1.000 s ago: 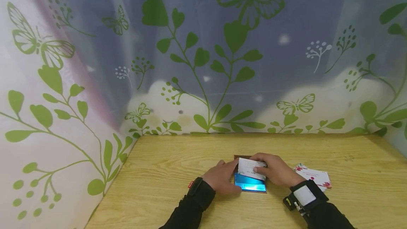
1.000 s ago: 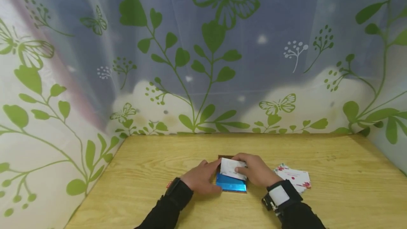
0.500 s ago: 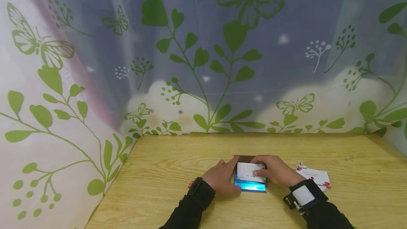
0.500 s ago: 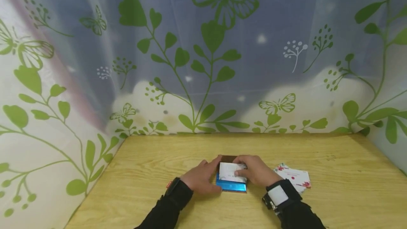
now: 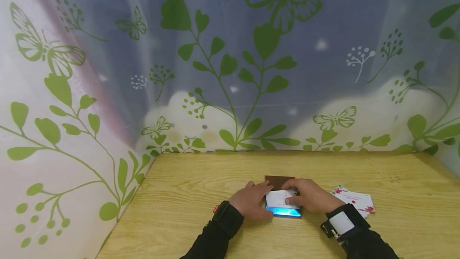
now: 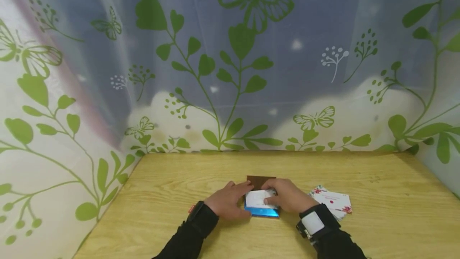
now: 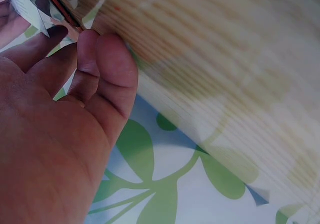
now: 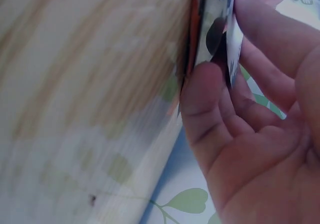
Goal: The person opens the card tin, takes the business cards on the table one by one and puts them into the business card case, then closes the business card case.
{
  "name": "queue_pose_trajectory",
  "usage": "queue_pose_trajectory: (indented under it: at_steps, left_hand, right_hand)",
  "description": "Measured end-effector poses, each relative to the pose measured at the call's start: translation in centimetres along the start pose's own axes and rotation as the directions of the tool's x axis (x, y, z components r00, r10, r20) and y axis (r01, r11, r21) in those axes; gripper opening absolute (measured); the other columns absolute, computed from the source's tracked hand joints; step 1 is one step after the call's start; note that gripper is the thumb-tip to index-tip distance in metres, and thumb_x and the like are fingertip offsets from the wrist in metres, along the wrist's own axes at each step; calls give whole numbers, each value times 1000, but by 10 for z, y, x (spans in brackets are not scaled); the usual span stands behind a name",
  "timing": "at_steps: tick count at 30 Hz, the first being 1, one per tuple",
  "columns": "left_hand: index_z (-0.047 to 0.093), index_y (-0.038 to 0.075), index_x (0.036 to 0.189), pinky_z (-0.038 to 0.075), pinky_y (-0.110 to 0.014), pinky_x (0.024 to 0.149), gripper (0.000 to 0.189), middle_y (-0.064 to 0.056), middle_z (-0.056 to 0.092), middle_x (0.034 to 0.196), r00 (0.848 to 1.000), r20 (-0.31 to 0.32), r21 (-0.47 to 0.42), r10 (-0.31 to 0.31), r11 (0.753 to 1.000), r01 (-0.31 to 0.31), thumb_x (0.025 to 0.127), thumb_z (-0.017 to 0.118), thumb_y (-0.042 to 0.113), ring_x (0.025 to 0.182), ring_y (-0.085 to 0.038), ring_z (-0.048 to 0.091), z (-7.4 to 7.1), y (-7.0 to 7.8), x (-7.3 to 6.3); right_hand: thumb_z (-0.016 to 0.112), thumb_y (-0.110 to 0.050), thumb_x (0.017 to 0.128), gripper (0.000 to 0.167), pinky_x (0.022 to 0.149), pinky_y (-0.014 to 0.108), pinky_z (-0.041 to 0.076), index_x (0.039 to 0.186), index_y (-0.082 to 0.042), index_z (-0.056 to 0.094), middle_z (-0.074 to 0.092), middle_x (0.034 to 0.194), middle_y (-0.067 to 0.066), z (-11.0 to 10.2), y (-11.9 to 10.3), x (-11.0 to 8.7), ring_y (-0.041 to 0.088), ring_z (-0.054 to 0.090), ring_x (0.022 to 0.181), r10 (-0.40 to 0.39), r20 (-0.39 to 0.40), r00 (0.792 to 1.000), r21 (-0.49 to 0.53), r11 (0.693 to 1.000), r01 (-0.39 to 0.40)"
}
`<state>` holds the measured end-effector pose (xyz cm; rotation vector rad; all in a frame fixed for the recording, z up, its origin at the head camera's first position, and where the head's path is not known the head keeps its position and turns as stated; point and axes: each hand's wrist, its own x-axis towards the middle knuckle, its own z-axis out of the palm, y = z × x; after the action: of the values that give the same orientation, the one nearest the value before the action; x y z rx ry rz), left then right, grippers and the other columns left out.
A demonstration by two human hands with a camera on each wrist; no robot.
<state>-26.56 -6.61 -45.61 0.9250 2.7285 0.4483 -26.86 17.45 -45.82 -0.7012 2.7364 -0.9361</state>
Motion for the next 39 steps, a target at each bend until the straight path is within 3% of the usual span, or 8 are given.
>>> queue_pose_trajectory:
  at_steps: [9, 13, 18, 24, 30, 34, 39]
  left_hand:
    - [50, 16, 155, 40, -29, 109, 76, -2, 41, 163, 1000, 8, 26, -7, 1000, 6, 89, 73, 46, 146, -18, 41, 0, 1, 0]
    - [45, 16, 158, 41, -29, 107, 80, -2, 41, 163, 1000, 6, 7, 2, 1000, -2, 90, 73, 45, 144, -18, 43, -1, 0, 0]
    - [36, 14, 162, 35, -31, 116, 87, -1, 41, 163, 1000, -8, -10, 19, 1000, -19, 90, 74, 42, 146, -15, 42, -2, 0, 0]
    - [33, 16, 164, 41, -32, 110, 91, 1, 43, 162, 1000, -12, -22, 2, 1000, -3, 88, 75, 43, 139, -18, 45, 0, -1, 1]
    - [37, 16, 162, 36, -31, 116, 88, 0, 43, 162, 1000, -13, 4, 8, 1000, -8, 88, 75, 43, 145, -13, 43, 0, -1, 1]
    - [40, 14, 160, 37, -29, 113, 85, 0, 43, 162, 1000, -16, 15, 19, 1000, -18, 88, 75, 43, 144, -12, 43, 1, -1, 1]
    - [42, 15, 160, 41, -28, 106, 83, -1, 43, 162, 1000, -13, 7, 17, 1000, -17, 88, 75, 42, 140, -16, 45, 1, -1, 1]
  right_hand:
    - [83, -24, 89, 39, 95, 52, 53, 121, -6, 71, 70, 119, 5, -2, -2, 0, 30, 64, 113, 12, 31, 999, 3, 1000, -12]
    - [84, -22, 87, 35, 93, 51, 53, 116, -5, 71, 71, 113, 4, -2, -3, 0, 27, 65, 108, -11, -19, 1000, -43, 999, 10]
    - [84, -22, 87, 34, 91, 48, 53, 113, -7, 69, 70, 109, 2, -2, -4, 0, 20, 63, 100, 35, -70, 997, -67, 997, -40]
    - [85, -26, 86, 36, 83, 43, 52, 110, -8, 66, 68, 101, 0, -2, -6, 0, 16, 58, 90, 42, -70, 997, -67, 997, -47]
    - [88, -31, 83, 37, 76, 39, 49, 103, -8, 66, 63, 90, -3, 0, -6, 3, 16, 54, 82, 46, -18, 999, -91, 995, -47]
    - [88, -28, 83, 34, 78, 40, 50, 104, -9, 68, 65, 93, -4, 1, -4, 2, 15, 55, 85, 39, -16, 999, -75, 996, -41]
    - [88, -29, 83, 43, 80, 42, 52, 112, -6, 67, 65, 97, -1, 1, -3, 1, 16, 57, 88, 35, -28, 999, -50, 998, -36]
